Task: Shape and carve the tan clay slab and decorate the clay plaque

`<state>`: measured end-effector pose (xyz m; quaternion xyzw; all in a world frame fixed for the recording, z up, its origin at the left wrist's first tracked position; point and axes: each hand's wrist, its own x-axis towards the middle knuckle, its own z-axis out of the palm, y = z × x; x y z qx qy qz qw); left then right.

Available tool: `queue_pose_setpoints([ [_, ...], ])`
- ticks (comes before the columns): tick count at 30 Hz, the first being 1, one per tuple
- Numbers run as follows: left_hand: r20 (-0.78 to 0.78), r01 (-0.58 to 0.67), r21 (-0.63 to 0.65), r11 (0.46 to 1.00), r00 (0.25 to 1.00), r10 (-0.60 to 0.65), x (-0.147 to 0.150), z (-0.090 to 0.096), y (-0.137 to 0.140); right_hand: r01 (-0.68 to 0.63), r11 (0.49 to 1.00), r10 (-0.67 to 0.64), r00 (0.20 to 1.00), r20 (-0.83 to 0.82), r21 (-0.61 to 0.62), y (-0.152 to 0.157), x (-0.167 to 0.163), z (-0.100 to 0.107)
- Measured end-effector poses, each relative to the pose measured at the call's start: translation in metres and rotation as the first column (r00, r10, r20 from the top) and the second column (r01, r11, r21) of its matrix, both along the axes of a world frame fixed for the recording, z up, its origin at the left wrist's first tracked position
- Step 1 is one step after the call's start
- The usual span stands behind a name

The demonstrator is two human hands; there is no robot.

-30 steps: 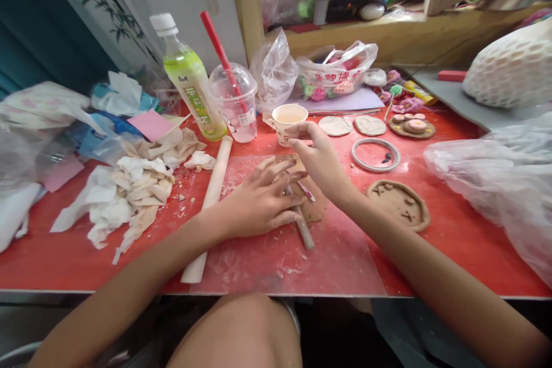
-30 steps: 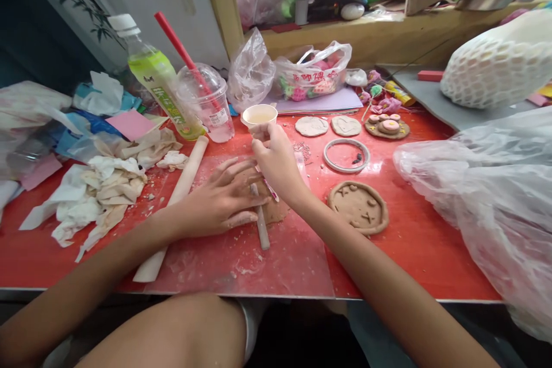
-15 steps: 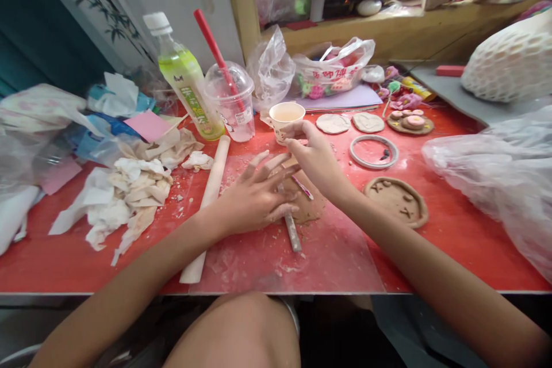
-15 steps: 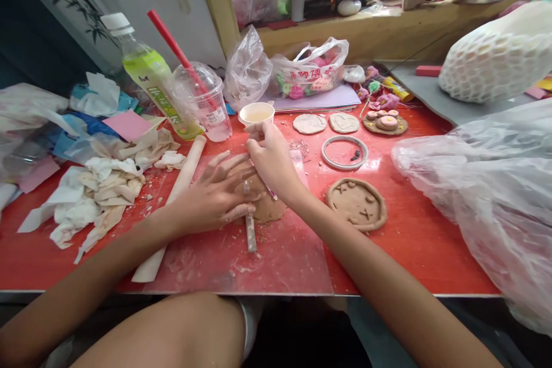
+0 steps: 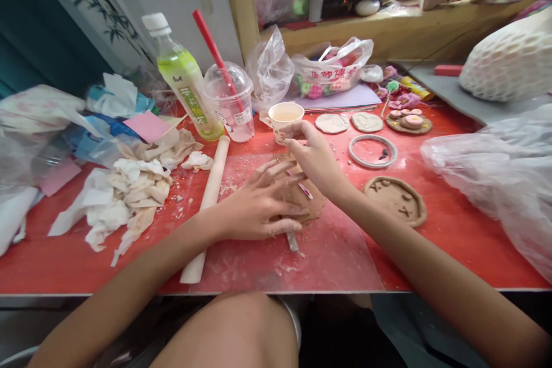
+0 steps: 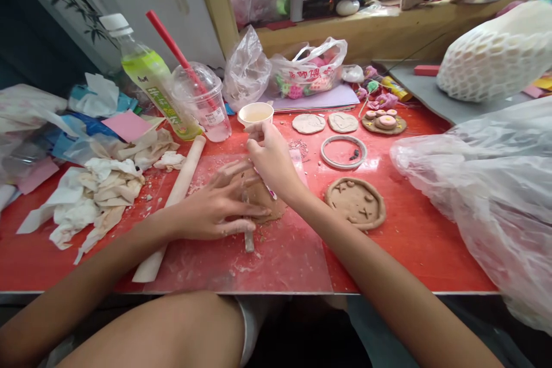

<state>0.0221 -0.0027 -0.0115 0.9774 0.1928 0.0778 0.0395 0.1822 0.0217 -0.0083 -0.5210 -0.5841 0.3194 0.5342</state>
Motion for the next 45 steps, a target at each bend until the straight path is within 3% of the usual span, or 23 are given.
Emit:
queue_pose_setpoints([
  [3,0.014,-0.094,-0.023,0.995,0.995,0.095,-0.001,0.001,0.001,-0.004,1.0,0.004,1.0,-0.014,0.013,0.001,0.0,-0.001],
  [5,0.022,-0.008,-0.084,0.996,1.0,0.01,-0.002,0.003,0.002,-0.005,1.0,0.006,1.0,-0.028,0.02,0.001,0.001,-0.002],
  [7,0.136,0.024,-0.075,0.997,0.991,-0.014,-0.003,0.005,0.004,-0.01,1.0,0.011,0.999,-0.049,0.021,0.002,0.002,-0.002],
  [9,0.311,-0.143,0.015,0.99,0.941,0.131,-0.006,0.006,0.008,-0.017,1.0,0.018,0.996,-0.083,0.013,0.003,0.003,-0.003],
  [11,0.408,-0.378,0.095,0.921,0.859,0.31,-0.011,0.005,0.015,-0.017,1.0,0.016,0.991,-0.131,-0.012,0.005,0.005,-0.004],
  [14,0.226,-0.465,0.247,0.85,0.881,0.416,-0.019,0.001,0.025,-0.012,0.997,-0.004,0.979,-0.206,-0.076,0.006,0.008,-0.005],
  [20,-0.084,-0.354,0.435,0.828,0.899,0.429,-0.023,-0.005,0.031,-0.032,0.982,-0.031,0.948,-0.318,-0.188,0.004,0.01,-0.003],
  [23,-0.148,-0.315,0.434,0.844,0.899,0.412,-0.023,-0.007,0.032,-0.037,0.975,-0.044,0.934,-0.354,-0.22,0.004,0.009,-0.001],
  [39,-0.101,-0.431,0.37,0.823,0.862,0.497,-0.024,-0.012,0.043,-0.094,0.961,-0.016,0.92,-0.392,-0.259,0.004,0.007,-0.005],
  [45,-0.021,-0.516,0.39,0.763,0.823,0.567,-0.025,-0.01,0.04,-0.214,0.934,0.097,0.923,-0.372,-0.287,0.004,0.007,-0.001],
])
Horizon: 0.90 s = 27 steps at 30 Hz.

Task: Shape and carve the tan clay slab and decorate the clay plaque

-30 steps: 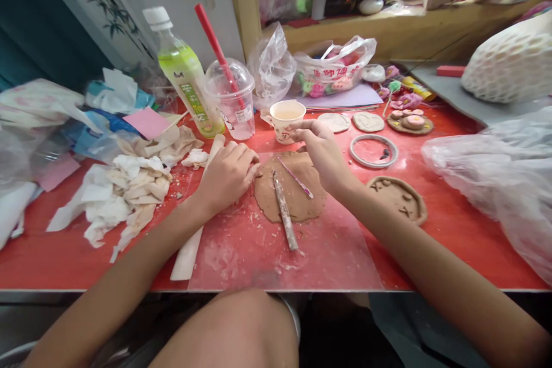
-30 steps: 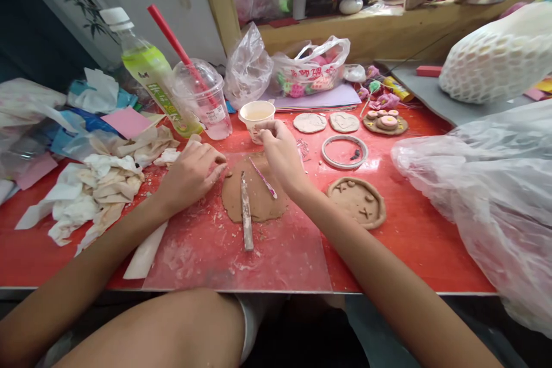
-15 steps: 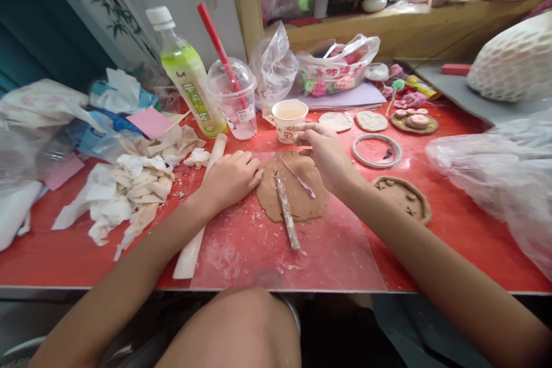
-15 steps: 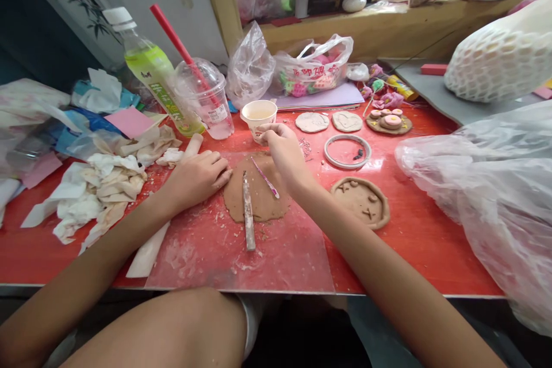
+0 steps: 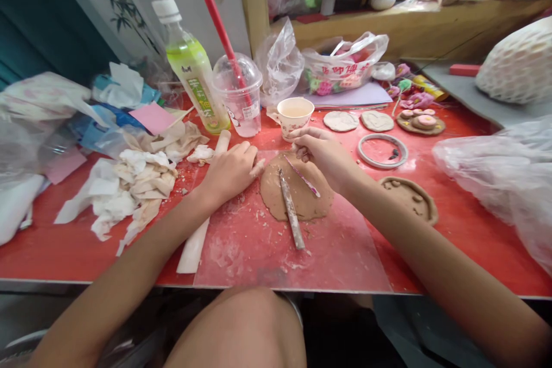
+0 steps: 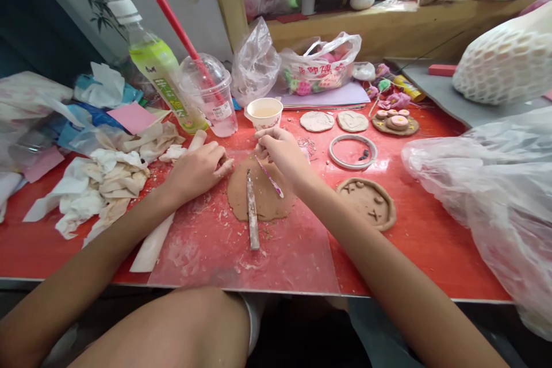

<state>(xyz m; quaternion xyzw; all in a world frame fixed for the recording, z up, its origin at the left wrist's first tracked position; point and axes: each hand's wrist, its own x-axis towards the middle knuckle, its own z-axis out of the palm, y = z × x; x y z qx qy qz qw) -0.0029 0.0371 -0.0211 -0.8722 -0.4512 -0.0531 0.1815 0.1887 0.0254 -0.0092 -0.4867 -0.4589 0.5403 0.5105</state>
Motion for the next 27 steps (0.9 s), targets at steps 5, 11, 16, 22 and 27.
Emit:
queue_pose_setpoints([
  [5,-0.058,0.02,0.023,1.0,0.998,-0.019,-0.0028,-0.0046,0.0048,-0.05,0.999,0.05,0.999,0.017,-0.015,-0.0026,-0.0012,0.0028],
  [11,-0.008,0.099,-0.106,0.989,0.995,-0.101,-0.0051,-0.0031,0.0084,-0.065,0.997,0.067,0.997,0.044,-0.041,-0.0033,-0.0044,-0.0001],
  [16,0.029,0.149,-0.137,0.979,0.989,-0.147,-0.0032,0.0012,0.0057,-0.086,0.995,0.088,0.994,0.059,-0.046,-0.0047,-0.0063,0.0007],
  [22,0.122,0.17,-0.02,0.985,0.979,-0.166,-0.0018,0.0033,0.002,-0.084,0.996,0.087,0.993,0.085,-0.035,-0.0035,-0.003,0.0006],
  [27,0.276,0.211,-0.034,0.977,0.941,-0.194,-0.0051,0.0039,0.0021,-0.098,0.994,0.102,0.99,0.095,-0.041,-0.0029,-0.002,-0.0003],
])
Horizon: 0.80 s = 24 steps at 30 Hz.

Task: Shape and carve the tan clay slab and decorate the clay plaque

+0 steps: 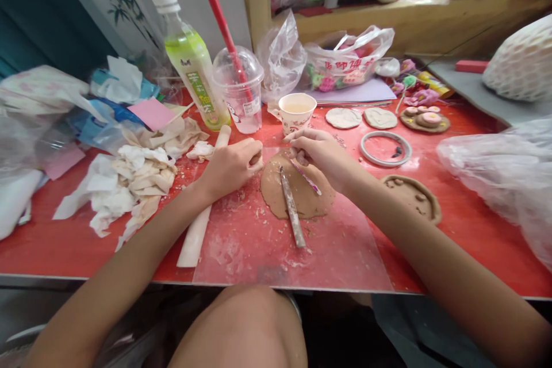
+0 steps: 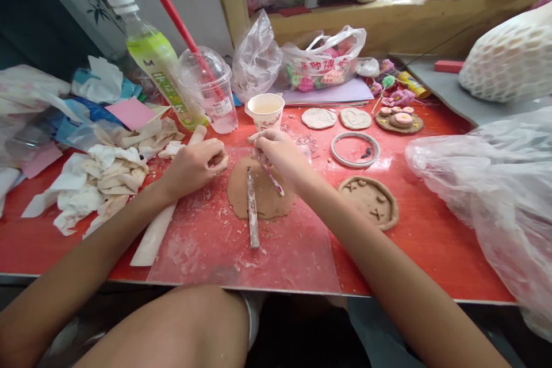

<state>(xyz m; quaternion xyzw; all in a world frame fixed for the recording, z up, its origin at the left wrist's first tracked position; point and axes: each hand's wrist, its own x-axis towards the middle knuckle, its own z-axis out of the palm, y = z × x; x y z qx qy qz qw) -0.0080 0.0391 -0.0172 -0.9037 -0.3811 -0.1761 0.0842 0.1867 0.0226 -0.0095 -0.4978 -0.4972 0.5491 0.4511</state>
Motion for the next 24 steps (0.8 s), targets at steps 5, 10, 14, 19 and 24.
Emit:
queue_pose_setpoints([
  [5,0.138,-0.056,-0.151,0.987,0.987,0.077,0.0,-0.0013,-0.0009,-0.01,1.0,0.01,1.0,0.003,-0.007,-0.0006,0.0004,-0.0002],
  [10,0.142,0.012,-0.231,0.973,0.99,0.021,-0.0009,-0.0002,-0.0008,-0.021,1.0,0.021,1.0,0.003,0.004,-0.0006,-0.0005,-0.0006],
  [14,0.098,0.1,-0.168,0.981,0.992,-0.084,-0.002,0.0017,-0.0013,-0.04,0.999,0.039,0.999,0.015,0.007,-0.0015,-0.0023,-0.0012],
  [19,0.103,0.095,-0.171,0.981,0.992,-0.078,-0.0014,0.0026,-0.0031,-0.062,0.998,0.061,0.997,0.041,0.008,-0.0017,-0.0026,-0.0037],
  [24,0.151,0.06,-0.185,0.981,0.988,-0.032,0.0002,0.0035,-0.0036,-0.076,0.997,0.075,0.995,0.059,0.014,-0.001,-0.0017,-0.0062],
])
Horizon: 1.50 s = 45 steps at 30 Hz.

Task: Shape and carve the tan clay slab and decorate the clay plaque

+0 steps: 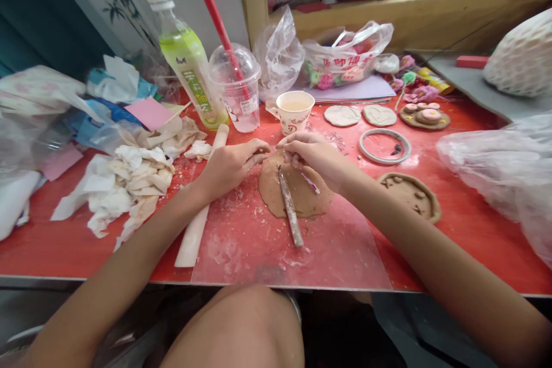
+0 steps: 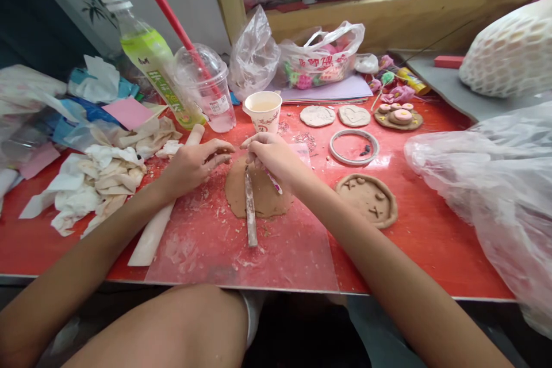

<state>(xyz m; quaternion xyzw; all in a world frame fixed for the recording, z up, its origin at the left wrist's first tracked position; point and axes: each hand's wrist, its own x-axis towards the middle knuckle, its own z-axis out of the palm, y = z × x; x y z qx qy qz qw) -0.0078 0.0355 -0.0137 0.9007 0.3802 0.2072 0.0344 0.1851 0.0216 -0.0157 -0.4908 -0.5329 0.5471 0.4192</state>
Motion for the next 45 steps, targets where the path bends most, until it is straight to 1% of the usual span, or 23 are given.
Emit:
queue_pose_setpoints([
  [3,0.024,0.019,0.025,1.0,1.0,-0.019,0.0005,-0.001,0.0016,-0.008,1.0,0.008,1.0,0.006,-0.006,0.0002,-0.0002,-0.0005],
  [6,0.01,0.052,0.043,0.998,0.999,-0.053,0.0006,-0.0024,0.0028,-0.013,1.0,0.013,1.0,0.006,-0.009,-0.0003,-0.0008,-0.0002],
  [10,-0.013,0.057,0.095,0.994,0.998,-0.056,0.0004,-0.0025,0.0022,-0.02,1.0,0.02,1.0,0.012,-0.01,-0.0011,-0.0008,0.0007],
  [13,-0.064,0.031,0.14,0.99,0.998,-0.022,0.0003,-0.0019,0.0014,-0.024,1.0,0.025,0.999,0.02,-0.008,-0.0013,-0.0005,0.001],
  [15,-0.075,0.034,0.125,0.992,0.997,-0.024,0.0003,-0.0023,0.0016,-0.026,1.0,0.026,0.999,0.022,-0.008,-0.0012,-0.0006,0.0013],
  [17,-0.079,0.053,0.072,0.996,0.996,-0.047,-0.0001,-0.0036,0.0024,-0.025,1.0,0.026,0.999,0.02,-0.011,-0.0011,-0.0008,0.0017],
  [19,-0.102,0.041,0.032,0.999,0.994,-0.038,-0.0009,-0.0047,0.003,-0.022,1.0,0.022,1.0,0.017,-0.014,-0.001,-0.0011,0.0019],
  [22,-0.127,0.007,0.034,0.999,0.992,-0.003,-0.0025,-0.0041,0.0023,-0.025,1.0,0.025,1.0,0.014,-0.017,-0.0006,-0.0014,0.0013],
  [25,-0.122,0.024,0.051,0.998,0.992,-0.018,-0.0035,-0.002,0.0007,-0.036,0.999,0.037,0.999,0.016,-0.021,0.0,-0.0013,0.0003],
  [27,-0.101,0.031,0.043,0.999,0.995,-0.026,-0.0036,-0.0018,0.0008,-0.039,0.999,0.04,0.999,0.024,-0.023,0.0001,-0.0011,0.0002],
  [31,-0.018,0.05,-0.017,0.999,0.999,-0.05,-0.0018,-0.0041,0.0033,-0.036,0.999,0.037,0.998,0.045,-0.03,-0.0004,-0.0006,0.0015],
  [33,-0.042,0.058,-0.006,0.998,0.997,-0.058,-0.0004,-0.0046,0.0038,-0.037,0.999,0.038,0.998,0.052,-0.031,-0.0003,-0.0003,0.002],
  [35,-0.08,0.041,0.036,0.999,0.996,-0.038,0.0009,-0.0044,0.0035,-0.037,0.999,0.039,0.998,0.055,-0.03,0.0001,0.0002,0.002],
  [38,-0.072,0.018,0.088,0.996,0.997,-0.012,0.0011,-0.0045,0.0042,-0.039,0.999,0.041,0.998,0.047,-0.031,0.0012,0.0009,0.0012],
  [41,-0.079,0.007,0.07,0.998,0.997,-0.001,-0.0003,-0.0068,0.0069,-0.043,0.998,0.044,0.998,0.039,-0.035,0.0017,0.0012,0.0006],
  [45,-0.164,-0.031,0.047,0.998,0.986,0.038,-0.0015,-0.0086,0.0079,-0.038,0.999,0.04,0.998,0.044,-0.038,0.0021,0.0015,0.0],
])
